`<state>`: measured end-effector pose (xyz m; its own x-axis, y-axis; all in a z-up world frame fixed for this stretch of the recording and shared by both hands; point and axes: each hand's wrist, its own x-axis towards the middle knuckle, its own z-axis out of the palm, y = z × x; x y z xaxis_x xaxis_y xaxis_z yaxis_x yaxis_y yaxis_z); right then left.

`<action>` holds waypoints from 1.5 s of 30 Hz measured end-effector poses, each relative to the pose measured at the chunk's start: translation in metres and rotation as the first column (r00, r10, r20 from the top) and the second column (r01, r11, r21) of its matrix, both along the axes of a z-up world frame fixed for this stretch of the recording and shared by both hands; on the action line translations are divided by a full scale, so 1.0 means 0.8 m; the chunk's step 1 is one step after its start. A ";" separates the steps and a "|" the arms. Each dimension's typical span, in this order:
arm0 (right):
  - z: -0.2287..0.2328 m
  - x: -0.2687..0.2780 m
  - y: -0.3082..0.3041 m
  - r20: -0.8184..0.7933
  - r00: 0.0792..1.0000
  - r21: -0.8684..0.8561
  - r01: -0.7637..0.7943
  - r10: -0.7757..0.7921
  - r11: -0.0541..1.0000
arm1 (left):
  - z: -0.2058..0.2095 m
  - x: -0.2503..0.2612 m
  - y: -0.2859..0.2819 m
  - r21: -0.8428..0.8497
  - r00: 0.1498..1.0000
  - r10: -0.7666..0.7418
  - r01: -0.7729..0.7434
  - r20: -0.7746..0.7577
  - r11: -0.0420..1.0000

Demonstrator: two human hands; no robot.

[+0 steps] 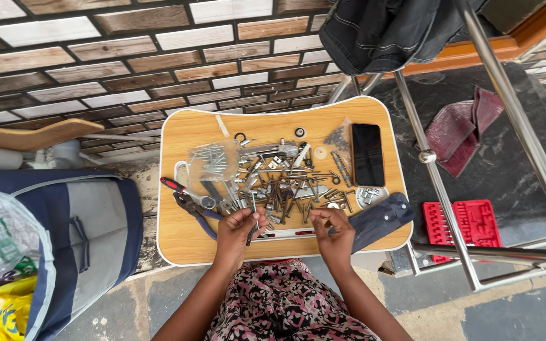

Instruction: The person sorts through various metal hardware items including screws, hinges, and door handles on a small folding table by hand and using pliers.

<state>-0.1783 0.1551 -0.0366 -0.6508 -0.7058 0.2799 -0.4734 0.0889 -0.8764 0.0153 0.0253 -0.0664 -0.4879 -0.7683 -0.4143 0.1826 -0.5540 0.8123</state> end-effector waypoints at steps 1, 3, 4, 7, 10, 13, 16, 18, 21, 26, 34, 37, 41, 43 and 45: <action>0.002 -0.005 -0.001 0.004 1.000 0.000 -0.015 0.015 1.000 | -0.002 0.004 -0.002 0.000 1.000 0.015 -0.015 0.004 1.000; 0.007 -0.013 -0.004 0.067 0.996 0.027 0.060 -0.062 0.998 | -0.004 0.014 -0.006 -0.029 0.999 0.016 -0.015 0.048 0.999; 0.008 -0.016 -0.007 0.070 0.996 0.029 0.048 -0.050 0.998 | -0.003 0.020 -0.006 -0.028 0.998 0.029 -0.028 0.051 0.999; 0.013 -0.026 -0.014 0.114 0.991 0.030 0.063 -0.066 0.998 | 0.005 0.041 -0.006 -0.076 0.997 0.052 -0.048 0.050 0.996; 0.015 -0.041 -0.018 0.051 0.995 0.055 0.080 -0.082 0.995 | 0.019 0.058 -0.004 -0.051 0.995 0.085 -0.083 0.045 0.995; 0.012 -0.064 -0.021 0.135 0.984 0.069 0.112 -0.120 0.991 | 0.030 0.063 -0.003 -0.037 0.986 0.061 -0.055 0.154 0.998; 0.014 -0.089 -0.017 0.096 0.985 0.024 0.141 -0.143 0.990 | 0.034 0.056 -0.002 -0.052 0.983 0.024 -0.015 0.183 0.999; 0.018 -0.102 -0.012 0.134 0.980 -0.035 0.151 -0.145 0.988 | 0.036 0.051 -0.002 0.002 0.988 0.030 -0.030 0.153 1.000; 0.022 -0.118 -0.003 0.205 0.950 0.027 0.234 -0.235 0.972 | 0.031 0.048 -0.005 -0.053 0.989 0.002 0.006 0.146 0.999; 0.027 -0.137 0.004 0.159 0.949 0.060 0.265 -0.271 0.963 | 0.019 0.035 -0.004 0.030 0.992 0.012 -0.016 0.122 0.999; 0.023 -0.147 -0.014 -0.233 0.956 0.087 0.206 -0.181 0.975 | 0.009 0.013 -0.013 0.148 0.999 -0.037 0.039 -0.015 0.988; 0.009 -0.162 -0.047 -0.442 0.888 0.247 0.259 -0.129 0.934 | 0.010 0.002 -0.017 0.124 0.998 -0.052 0.055 -0.028 0.991; -0.009 -0.175 -0.088 -0.527 0.849 0.498 0.290 0.020 0.817 | 0.018 -0.014 -0.019 0.134 0.998 -0.065 0.064 0.002 0.989; -0.016 -0.177 -0.101 -0.549 0.834 0.562 0.313 0.062 0.766 | 0.021 -0.018 -0.021 0.118 0.998 -0.064 0.062 0.009 0.991; -0.022 -0.178 -0.107 -0.559 0.826 0.576 0.324 0.072 0.750 | 0.019 -0.018 -0.022 0.137 0.998 -0.070 0.070 -0.010 0.988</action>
<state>-0.3208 0.0698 -0.0545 -0.6372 -0.7607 0.1239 -0.7663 0.6081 -0.2073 0.0012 0.0074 -0.0512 -0.5407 -0.6682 -0.5111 0.1430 -0.6717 0.7269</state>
